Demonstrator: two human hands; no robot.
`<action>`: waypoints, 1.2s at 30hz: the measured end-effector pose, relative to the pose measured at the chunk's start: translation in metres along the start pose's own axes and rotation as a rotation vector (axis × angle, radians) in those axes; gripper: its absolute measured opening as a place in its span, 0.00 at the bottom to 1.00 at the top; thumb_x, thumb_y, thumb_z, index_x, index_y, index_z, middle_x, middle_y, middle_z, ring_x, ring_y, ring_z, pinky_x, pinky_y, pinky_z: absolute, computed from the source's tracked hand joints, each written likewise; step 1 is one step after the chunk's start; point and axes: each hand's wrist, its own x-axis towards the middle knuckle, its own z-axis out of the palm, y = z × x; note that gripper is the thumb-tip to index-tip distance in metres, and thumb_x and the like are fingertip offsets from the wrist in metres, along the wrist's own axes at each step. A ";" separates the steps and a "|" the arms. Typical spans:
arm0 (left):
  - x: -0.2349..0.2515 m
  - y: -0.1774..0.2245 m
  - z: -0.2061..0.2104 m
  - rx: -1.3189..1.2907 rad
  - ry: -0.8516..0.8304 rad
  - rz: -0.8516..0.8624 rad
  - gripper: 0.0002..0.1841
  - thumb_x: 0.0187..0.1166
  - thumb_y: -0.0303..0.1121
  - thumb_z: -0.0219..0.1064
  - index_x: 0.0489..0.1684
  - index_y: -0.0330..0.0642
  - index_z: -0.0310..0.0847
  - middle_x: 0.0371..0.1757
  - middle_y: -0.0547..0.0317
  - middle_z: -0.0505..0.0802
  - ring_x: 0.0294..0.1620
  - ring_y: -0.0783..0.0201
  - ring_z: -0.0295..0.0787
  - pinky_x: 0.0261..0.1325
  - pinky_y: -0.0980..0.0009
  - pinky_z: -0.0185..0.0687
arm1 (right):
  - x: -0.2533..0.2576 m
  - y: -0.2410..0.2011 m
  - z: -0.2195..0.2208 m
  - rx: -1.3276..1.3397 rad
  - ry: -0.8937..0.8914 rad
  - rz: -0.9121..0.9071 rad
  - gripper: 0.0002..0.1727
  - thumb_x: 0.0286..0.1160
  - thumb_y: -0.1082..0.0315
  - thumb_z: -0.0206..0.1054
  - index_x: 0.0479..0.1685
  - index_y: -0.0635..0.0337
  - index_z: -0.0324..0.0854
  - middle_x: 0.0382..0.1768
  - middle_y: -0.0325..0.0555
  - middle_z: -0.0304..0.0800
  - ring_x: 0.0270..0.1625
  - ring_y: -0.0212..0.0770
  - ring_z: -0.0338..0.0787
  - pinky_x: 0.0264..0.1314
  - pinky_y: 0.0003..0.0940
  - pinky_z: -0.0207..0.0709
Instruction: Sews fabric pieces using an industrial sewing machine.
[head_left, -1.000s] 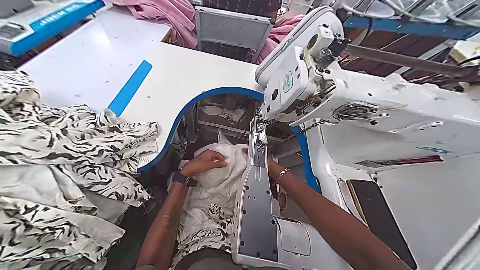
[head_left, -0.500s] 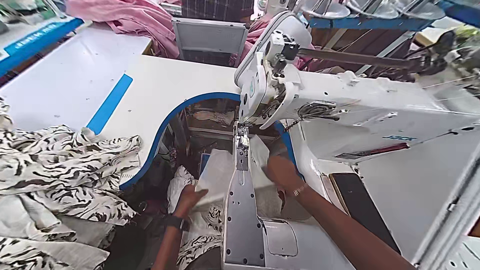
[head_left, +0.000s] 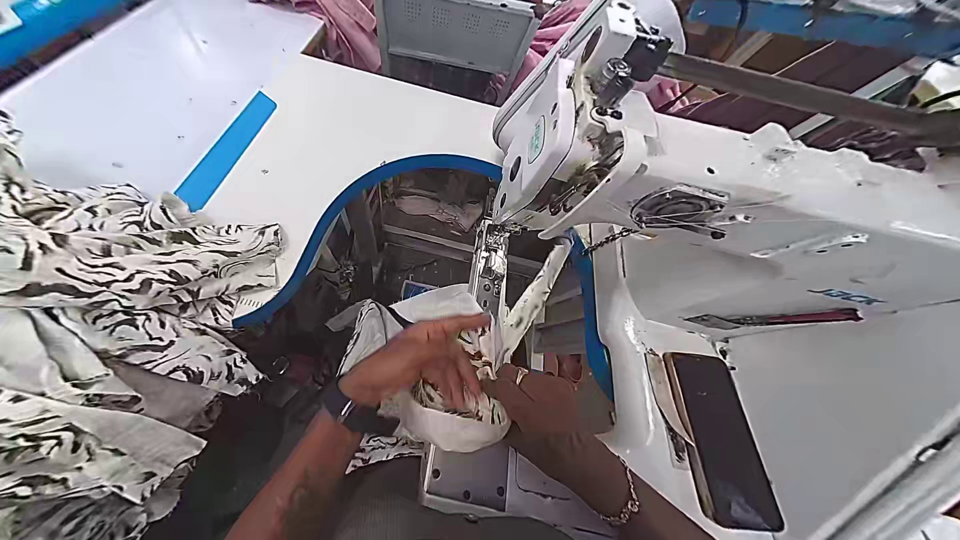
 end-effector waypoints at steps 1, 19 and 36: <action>0.012 0.002 -0.007 0.153 0.182 0.052 0.26 0.85 0.28 0.52 0.84 0.37 0.65 0.39 0.61 0.96 0.33 0.71 0.93 0.41 0.73 0.90 | -0.001 -0.006 -0.001 0.007 -0.002 -0.028 0.08 0.71 0.71 0.59 0.28 0.55 0.82 0.18 0.41 0.78 0.15 0.37 0.75 0.15 0.26 0.65; 0.081 0.006 -0.002 1.022 0.651 0.095 0.34 0.80 0.44 0.72 0.85 0.41 0.69 0.51 0.34 0.91 0.45 0.39 0.91 0.51 0.41 0.83 | 0.064 0.086 -0.025 0.173 -0.318 1.067 0.11 0.82 0.67 0.66 0.44 0.69 0.86 0.36 0.58 0.88 0.42 0.51 0.87 0.49 0.53 0.76; 0.068 0.000 0.032 1.267 0.688 -0.123 0.38 0.84 0.59 0.59 0.93 0.54 0.60 0.43 0.40 0.94 0.45 0.37 0.91 0.48 0.40 0.79 | 0.012 0.110 -0.030 0.506 -0.057 1.167 0.14 0.89 0.70 0.54 0.32 0.61 0.80 0.23 0.34 0.78 0.28 0.25 0.79 0.35 0.24 0.75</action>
